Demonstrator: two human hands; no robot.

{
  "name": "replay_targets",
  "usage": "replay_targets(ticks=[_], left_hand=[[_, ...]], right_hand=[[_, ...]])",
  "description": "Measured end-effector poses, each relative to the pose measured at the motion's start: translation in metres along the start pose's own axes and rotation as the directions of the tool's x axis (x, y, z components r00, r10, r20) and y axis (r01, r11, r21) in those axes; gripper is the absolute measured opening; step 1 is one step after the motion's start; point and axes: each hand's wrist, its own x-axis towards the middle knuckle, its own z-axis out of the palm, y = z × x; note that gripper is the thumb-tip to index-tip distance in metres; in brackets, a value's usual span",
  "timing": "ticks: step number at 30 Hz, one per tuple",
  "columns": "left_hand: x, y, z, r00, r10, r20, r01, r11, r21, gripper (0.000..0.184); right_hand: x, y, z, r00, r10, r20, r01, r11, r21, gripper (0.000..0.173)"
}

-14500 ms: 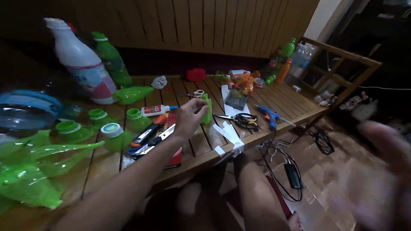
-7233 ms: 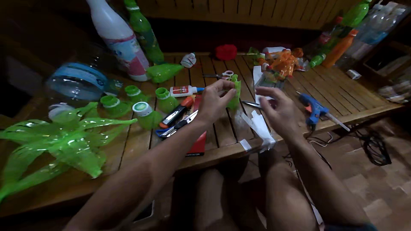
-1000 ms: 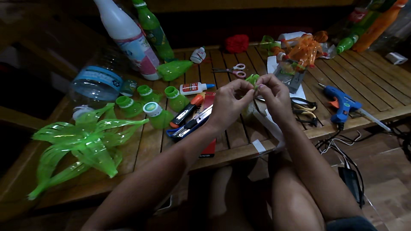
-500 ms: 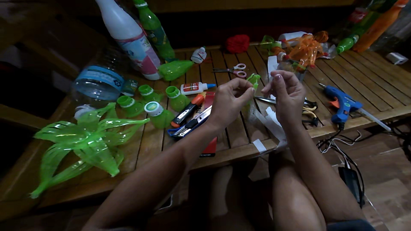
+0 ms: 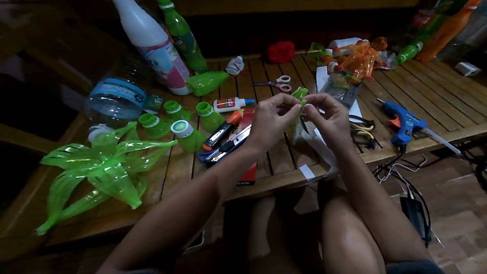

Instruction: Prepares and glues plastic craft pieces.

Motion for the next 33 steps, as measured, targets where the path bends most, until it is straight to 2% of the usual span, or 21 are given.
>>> replay_targets(ticks=[12,22,33], left_hand=[[-0.0007,-0.0018,0.0007,0.998,0.054,0.023,-0.056,0.995,0.086,0.009],[-0.0011,-0.0048,-0.0026,0.970,0.223,0.099,-0.242,0.934,0.261,0.014],[-0.0019,-0.0076,-0.0002,0.954,0.273,0.121,-0.298,0.904,0.307,0.014]], right_hand=[[0.0035,-0.0007,-0.0030,0.999,0.026,0.034,-0.026,1.000,-0.003,0.013],[0.0026,0.0053,-0.0092,0.995,-0.079,0.066,0.084,0.994,-0.076,0.010],[0.0006,0.0062,-0.0100,0.991,-0.117,0.068,0.123,0.988,-0.093,0.006]])
